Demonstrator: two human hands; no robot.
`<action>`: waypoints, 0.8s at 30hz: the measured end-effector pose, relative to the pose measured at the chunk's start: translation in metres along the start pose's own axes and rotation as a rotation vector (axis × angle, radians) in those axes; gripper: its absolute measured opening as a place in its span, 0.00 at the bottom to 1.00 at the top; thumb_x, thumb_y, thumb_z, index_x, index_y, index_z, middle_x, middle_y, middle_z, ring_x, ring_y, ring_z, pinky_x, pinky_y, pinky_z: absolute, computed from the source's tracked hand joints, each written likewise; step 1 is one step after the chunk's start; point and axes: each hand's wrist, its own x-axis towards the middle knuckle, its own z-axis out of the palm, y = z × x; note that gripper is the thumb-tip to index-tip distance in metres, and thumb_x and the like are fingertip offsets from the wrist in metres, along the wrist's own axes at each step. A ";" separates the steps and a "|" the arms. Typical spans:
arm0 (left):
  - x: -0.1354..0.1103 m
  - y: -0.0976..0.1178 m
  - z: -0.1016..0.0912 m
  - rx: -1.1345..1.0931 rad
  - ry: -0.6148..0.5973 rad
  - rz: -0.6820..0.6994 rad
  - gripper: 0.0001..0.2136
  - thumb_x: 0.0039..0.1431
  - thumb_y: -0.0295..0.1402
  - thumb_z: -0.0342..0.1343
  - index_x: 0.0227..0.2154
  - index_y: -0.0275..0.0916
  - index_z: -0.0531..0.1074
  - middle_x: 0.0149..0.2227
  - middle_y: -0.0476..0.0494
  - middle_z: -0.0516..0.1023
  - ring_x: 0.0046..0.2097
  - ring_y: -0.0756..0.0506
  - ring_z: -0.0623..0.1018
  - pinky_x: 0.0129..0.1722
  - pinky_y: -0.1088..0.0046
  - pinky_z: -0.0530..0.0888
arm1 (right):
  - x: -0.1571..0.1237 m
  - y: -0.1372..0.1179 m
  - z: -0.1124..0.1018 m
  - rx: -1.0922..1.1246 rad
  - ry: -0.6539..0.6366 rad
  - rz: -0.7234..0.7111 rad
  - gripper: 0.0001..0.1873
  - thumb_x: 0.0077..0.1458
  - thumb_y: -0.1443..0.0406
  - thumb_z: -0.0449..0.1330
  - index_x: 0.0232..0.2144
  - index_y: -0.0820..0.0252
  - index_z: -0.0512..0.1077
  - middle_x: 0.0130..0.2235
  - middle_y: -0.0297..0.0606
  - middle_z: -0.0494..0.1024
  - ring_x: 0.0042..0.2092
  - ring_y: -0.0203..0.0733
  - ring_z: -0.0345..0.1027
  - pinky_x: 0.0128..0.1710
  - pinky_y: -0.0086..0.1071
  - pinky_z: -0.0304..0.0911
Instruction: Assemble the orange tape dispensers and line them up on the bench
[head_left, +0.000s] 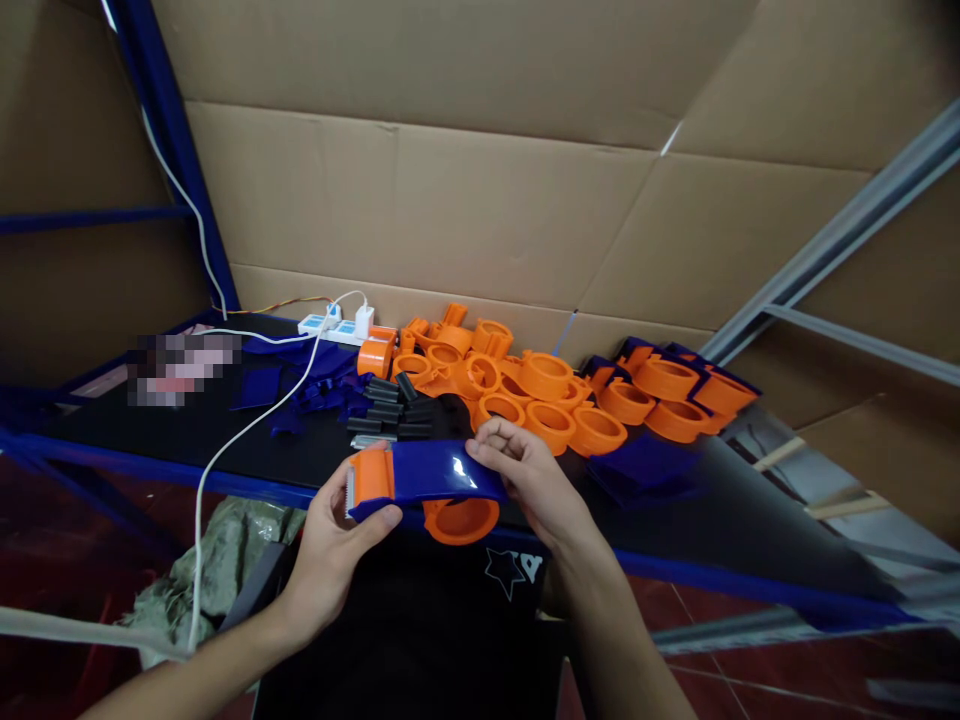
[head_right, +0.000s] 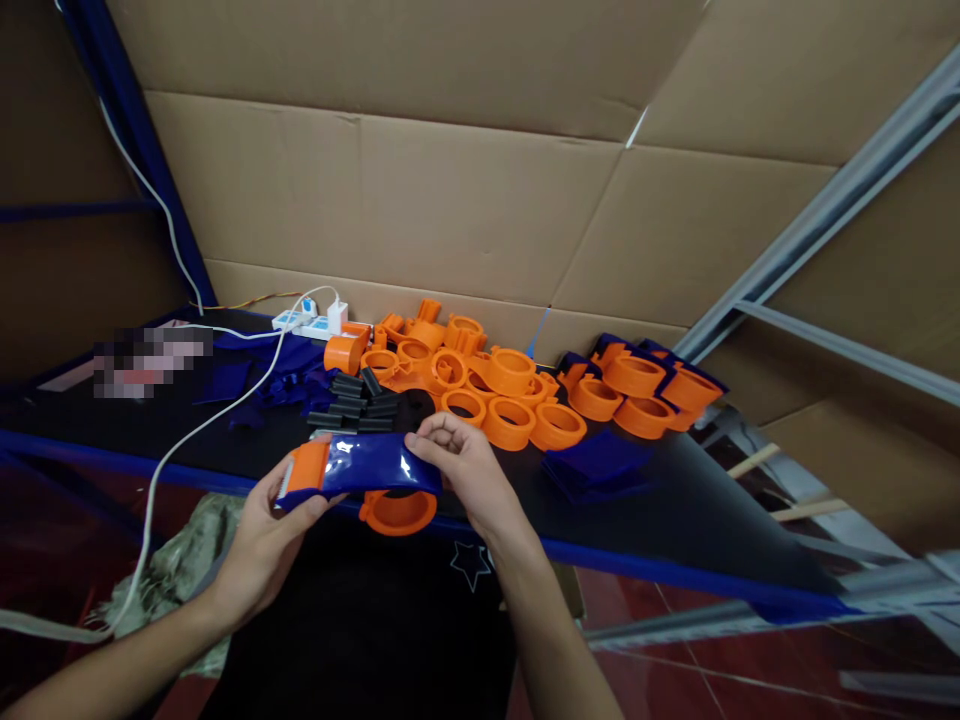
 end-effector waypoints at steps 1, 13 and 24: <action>0.001 0.000 0.000 0.025 0.001 0.006 0.30 0.50 0.35 0.70 0.56 0.41 0.71 0.52 0.41 0.78 0.52 0.39 0.77 0.52 0.66 0.73 | 0.001 0.001 0.000 -0.020 -0.009 -0.022 0.21 0.46 0.53 0.72 0.28 0.58 0.67 0.21 0.24 0.60 0.22 0.28 0.48 0.21 0.24 0.44; -0.007 0.014 -0.006 0.390 -0.025 0.220 0.26 0.46 0.36 0.71 0.49 0.39 0.73 0.45 0.43 0.81 0.46 0.40 0.79 0.47 0.69 0.74 | -0.027 -0.020 0.005 -0.582 -0.430 -0.533 0.23 0.59 0.59 0.66 0.56 0.48 0.71 0.58 0.39 0.70 0.59 0.45 0.64 0.61 0.40 0.59; -0.013 0.027 -0.016 0.484 -0.190 0.444 0.32 0.42 0.35 0.74 0.53 0.46 0.73 0.46 0.45 0.70 0.44 0.43 0.73 0.40 0.71 0.74 | -0.040 -0.006 0.014 -0.616 -0.348 -0.691 0.30 0.56 0.55 0.68 0.60 0.48 0.71 0.58 0.42 0.70 0.57 0.48 0.66 0.58 0.43 0.62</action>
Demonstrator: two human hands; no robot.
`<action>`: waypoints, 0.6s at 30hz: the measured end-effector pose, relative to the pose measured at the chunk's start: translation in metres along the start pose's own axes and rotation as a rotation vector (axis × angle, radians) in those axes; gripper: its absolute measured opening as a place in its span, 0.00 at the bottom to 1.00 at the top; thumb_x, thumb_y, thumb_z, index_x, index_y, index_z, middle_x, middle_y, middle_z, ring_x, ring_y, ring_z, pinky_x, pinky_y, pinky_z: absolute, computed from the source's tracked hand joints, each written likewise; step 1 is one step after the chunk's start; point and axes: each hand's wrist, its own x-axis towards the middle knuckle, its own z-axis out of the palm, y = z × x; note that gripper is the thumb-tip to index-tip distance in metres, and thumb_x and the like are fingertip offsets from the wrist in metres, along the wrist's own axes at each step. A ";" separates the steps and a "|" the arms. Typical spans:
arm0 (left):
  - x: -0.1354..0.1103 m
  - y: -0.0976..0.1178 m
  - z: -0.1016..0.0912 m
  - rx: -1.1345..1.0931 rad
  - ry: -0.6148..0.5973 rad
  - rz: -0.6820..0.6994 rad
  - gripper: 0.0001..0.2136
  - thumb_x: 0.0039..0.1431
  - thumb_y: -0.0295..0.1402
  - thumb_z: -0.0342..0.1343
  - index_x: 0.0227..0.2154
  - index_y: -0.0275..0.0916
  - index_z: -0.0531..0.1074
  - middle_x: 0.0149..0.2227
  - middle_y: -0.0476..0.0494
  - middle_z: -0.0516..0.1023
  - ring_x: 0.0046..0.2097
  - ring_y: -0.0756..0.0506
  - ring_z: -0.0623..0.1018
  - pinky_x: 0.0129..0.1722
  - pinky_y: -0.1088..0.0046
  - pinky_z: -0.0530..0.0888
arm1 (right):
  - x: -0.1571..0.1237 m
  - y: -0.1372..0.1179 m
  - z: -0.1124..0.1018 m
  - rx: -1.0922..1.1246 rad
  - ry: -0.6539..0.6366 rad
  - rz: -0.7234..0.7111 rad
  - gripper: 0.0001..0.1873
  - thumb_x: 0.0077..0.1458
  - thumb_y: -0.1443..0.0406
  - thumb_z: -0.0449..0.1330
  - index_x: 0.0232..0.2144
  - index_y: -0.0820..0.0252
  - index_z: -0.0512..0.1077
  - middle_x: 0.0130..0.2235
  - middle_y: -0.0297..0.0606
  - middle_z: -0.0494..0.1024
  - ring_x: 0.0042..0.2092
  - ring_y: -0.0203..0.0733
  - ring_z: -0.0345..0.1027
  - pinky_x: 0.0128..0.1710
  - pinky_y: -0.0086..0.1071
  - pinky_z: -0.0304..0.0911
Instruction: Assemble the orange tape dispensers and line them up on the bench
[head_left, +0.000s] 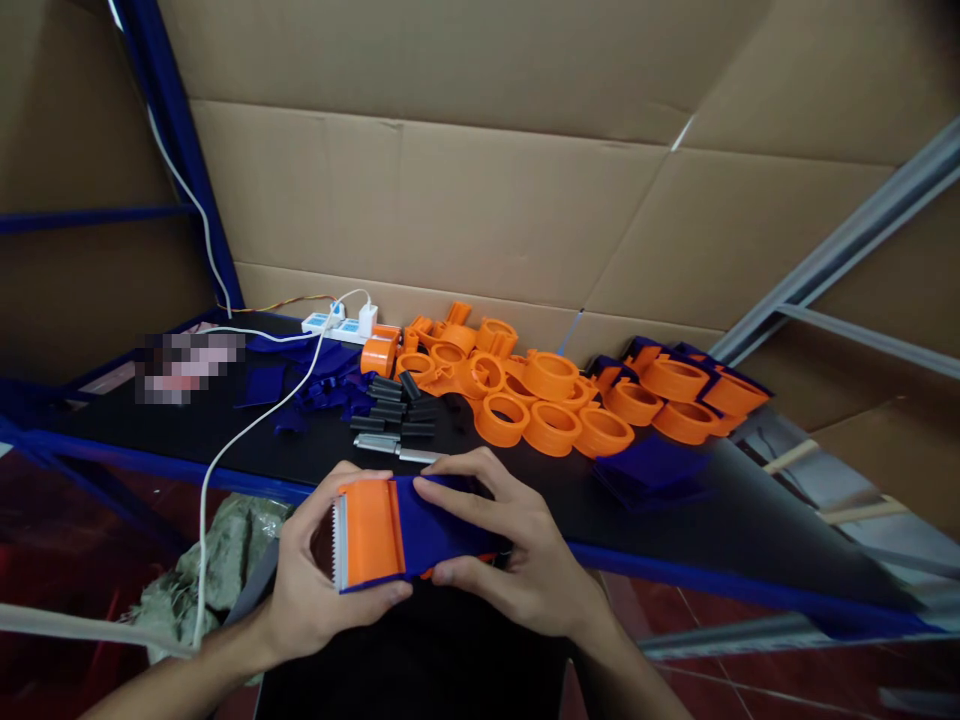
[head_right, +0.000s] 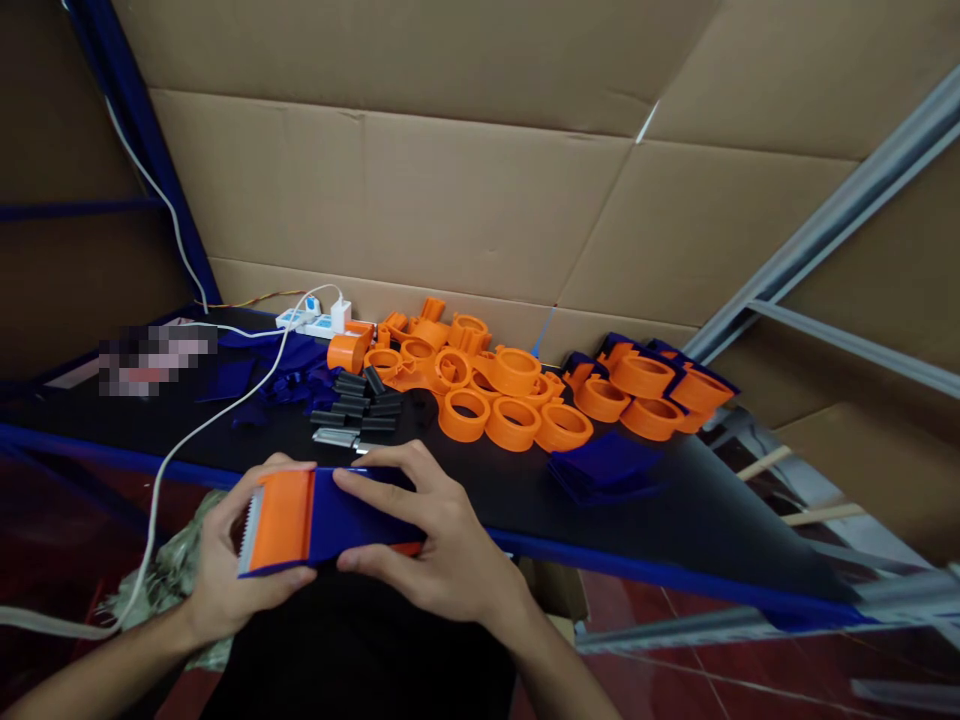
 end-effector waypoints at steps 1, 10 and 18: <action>0.000 0.000 -0.001 0.016 -0.001 0.022 0.32 0.41 0.35 0.74 0.53 0.46 0.73 0.46 0.45 0.70 0.44 0.43 0.73 0.40 0.70 0.73 | -0.001 -0.001 0.001 -0.005 0.011 -0.002 0.30 0.56 0.55 0.67 0.60 0.48 0.70 0.58 0.43 0.70 0.57 0.48 0.65 0.59 0.43 0.61; 0.005 -0.004 -0.013 0.084 -0.149 0.095 0.35 0.41 0.33 0.74 0.55 0.47 0.71 0.48 0.42 0.73 0.48 0.38 0.73 0.46 0.63 0.72 | -0.007 -0.002 0.002 -0.019 -0.017 -0.034 0.31 0.58 0.54 0.66 0.62 0.48 0.68 0.57 0.42 0.69 0.57 0.47 0.64 0.59 0.43 0.61; 0.013 -0.004 0.003 -0.151 -0.047 -0.227 0.24 0.51 0.34 0.69 0.52 0.41 0.73 0.49 0.42 0.78 0.50 0.38 0.77 0.48 0.66 0.75 | -0.004 -0.004 -0.009 -0.281 -0.129 0.046 0.35 0.59 0.58 0.65 0.66 0.46 0.61 0.63 0.44 0.65 0.62 0.49 0.60 0.61 0.46 0.62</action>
